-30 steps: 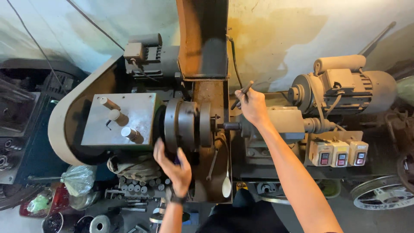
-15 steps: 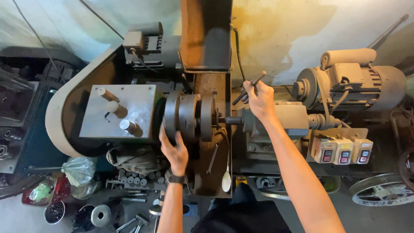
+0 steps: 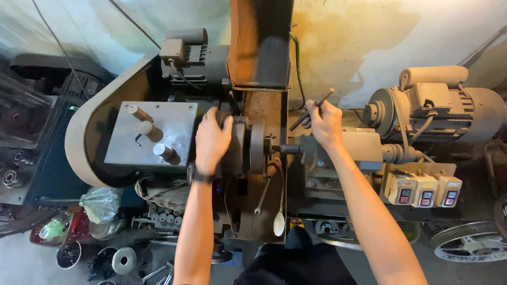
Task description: The person operates a metal lathe in a workshop, using a wrench to tighten the chuck and a metal rod to rotate the spindle. They handle various metal parts and tools, including a rag, while adjusting the machine's components.
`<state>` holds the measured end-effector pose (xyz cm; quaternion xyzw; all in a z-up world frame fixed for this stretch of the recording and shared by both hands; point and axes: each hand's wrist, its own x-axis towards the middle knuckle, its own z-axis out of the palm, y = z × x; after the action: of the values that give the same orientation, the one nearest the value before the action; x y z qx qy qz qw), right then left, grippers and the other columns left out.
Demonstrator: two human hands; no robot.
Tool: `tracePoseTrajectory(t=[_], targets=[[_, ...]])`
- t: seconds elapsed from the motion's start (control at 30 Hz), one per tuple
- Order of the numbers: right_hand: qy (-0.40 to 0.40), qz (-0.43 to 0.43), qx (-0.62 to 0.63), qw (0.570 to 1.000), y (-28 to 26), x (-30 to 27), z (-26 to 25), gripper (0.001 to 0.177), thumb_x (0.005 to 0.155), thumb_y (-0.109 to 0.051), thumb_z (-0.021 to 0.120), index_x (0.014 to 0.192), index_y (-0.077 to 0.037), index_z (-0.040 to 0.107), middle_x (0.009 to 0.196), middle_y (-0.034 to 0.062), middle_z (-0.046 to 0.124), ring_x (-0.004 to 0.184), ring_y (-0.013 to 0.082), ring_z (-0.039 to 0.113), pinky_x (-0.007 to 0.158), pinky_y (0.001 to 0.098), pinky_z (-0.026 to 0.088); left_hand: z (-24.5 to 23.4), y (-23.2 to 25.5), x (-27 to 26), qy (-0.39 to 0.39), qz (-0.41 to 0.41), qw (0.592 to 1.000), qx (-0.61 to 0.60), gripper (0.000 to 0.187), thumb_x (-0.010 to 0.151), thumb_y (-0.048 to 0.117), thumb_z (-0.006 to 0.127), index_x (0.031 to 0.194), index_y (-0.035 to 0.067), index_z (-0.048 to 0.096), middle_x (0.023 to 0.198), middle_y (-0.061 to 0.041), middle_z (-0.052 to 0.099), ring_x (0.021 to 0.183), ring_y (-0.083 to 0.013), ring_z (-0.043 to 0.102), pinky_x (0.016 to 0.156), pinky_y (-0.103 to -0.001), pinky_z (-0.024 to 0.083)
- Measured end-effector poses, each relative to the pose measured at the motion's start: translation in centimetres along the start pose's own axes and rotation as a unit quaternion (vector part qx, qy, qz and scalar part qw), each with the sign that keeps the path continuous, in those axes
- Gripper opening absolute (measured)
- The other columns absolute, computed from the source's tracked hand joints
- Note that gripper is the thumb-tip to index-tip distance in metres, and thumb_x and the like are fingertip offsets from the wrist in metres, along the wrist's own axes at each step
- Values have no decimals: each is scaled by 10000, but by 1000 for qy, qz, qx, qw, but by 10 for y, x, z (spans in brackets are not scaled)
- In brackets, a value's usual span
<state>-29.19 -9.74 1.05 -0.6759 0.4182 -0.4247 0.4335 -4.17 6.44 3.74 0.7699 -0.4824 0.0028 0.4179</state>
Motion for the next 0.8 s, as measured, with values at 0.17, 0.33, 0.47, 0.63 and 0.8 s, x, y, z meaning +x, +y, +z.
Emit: tracePoseTrajectory(t=[0.17, 0.33, 0.47, 0.63, 0.8], targets=[[12, 1, 25, 1000, 7, 4, -3, 370, 1069, -287, 608, 878, 28, 635, 703, 60, 668, 573, 116, 650, 524, 287, 543, 2, -1, -25, -95, -172, 980, 35, 432, 1030, 350, 652, 1302, 18, 598, 1127, -258, 720, 1061, -439, 682, 906, -488, 544], [86, -34, -83, 992, 52, 8, -8, 448, 1100, -308, 661, 825, 41, 603, 715, 91, 615, 644, 212, 568, 602, 376, 493, 10, -27, -123, 124, -26, 981, -148, 488, 1009, 119, 656, 1452, -8, 496, 1254, -263, 681, 1116, -403, 695, 906, -426, 556], [235, -215, -212, 924, 81, -11, -26, 376, 1212, -270, 577, 956, -46, 738, 946, 72, 662, 875, 289, 603, 809, 470, 479, -6, -75, -216, 107, -62, 985, -118, 389, 1021, 67, 623, 1401, 6, 565, 1283, -228, 698, 1177, -369, 698, 986, -417, 543], [150, -16, 391, 908, -31, -162, 8, 215, 1149, -318, 587, 1108, -108, 598, 975, 84, 637, 779, 211, 640, 535, 300, 476, -50, -166, -338, 83, -266, 955, 99, 389, 984, 277, 645, 1241, -14, 630, 1132, -227, 734, 1032, -402, 693, 859, -422, 534], [-84, 107, 299, 945, -24, -258, 77, 344, 1104, -284, 502, 950, -4, 628, 880, 146, 704, 655, 175, 642, 554, 289, 527, -28, -247, -399, -76, -556, 827, 20, 645, 968, 556, 564, 1198, -46, 592, 999, -304, 726, 918, -438, 724, 785, -491, 561]])
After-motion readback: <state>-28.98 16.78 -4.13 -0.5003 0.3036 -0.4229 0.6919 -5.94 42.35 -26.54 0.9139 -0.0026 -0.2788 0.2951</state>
